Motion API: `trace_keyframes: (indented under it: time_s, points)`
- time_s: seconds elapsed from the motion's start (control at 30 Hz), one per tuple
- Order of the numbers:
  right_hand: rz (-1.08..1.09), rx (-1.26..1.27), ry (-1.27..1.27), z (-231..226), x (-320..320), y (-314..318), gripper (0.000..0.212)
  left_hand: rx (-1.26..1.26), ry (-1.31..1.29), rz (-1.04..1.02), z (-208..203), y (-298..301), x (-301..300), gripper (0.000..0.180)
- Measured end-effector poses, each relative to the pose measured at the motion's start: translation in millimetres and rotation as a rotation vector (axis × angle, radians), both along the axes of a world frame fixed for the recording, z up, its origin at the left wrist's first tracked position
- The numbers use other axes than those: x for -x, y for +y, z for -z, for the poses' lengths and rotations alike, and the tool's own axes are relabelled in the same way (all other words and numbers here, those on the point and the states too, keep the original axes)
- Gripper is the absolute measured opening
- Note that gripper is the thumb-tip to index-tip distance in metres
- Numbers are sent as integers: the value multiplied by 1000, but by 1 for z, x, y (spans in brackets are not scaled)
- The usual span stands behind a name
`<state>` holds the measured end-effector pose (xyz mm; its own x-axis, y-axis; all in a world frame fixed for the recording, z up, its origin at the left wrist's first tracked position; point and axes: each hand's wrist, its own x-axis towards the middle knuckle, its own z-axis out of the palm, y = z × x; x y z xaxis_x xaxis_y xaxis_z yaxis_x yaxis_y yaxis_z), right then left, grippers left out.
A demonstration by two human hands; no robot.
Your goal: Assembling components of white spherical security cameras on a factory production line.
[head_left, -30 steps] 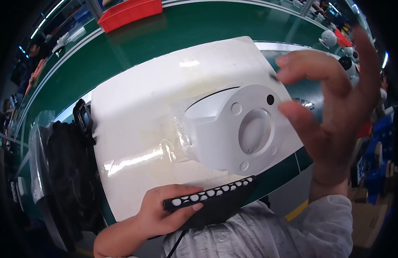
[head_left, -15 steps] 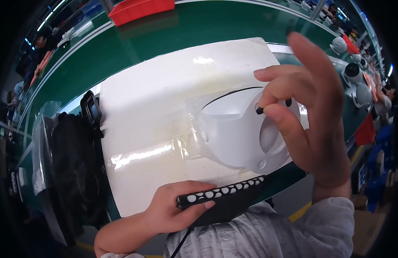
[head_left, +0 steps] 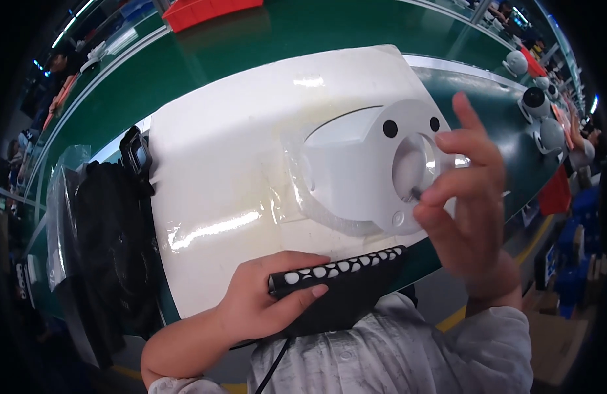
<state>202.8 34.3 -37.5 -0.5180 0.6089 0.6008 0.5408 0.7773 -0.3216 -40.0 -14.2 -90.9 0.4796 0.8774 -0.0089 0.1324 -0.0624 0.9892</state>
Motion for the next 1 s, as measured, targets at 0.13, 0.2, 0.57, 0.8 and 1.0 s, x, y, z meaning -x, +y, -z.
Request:
trace_keyframes:
  time_s: [0.13, 0.2, 0.57, 0.8, 1.0]
  points:
    - [-26, 240, 100, 11, 7, -6, 17, 22, -39, -25, 5, -1, 0, 27]
    - [-39, 254, 71, 8, 6, -6, 18, 39, -56, -36, 7, -1, 0, 26]
    - [18, 256, -9, 2, 14, -16, 22, 19, -60, -25, 6, -2, 0, 26]
    - [147, -313, -328, 32, 2, -22, 30, 13, -79, -23, 6, -3, 0, 26]
    - [207, -360, 108, 46, 21, -38, 20, -20, -15, -55, 6, -4, 1, 24]
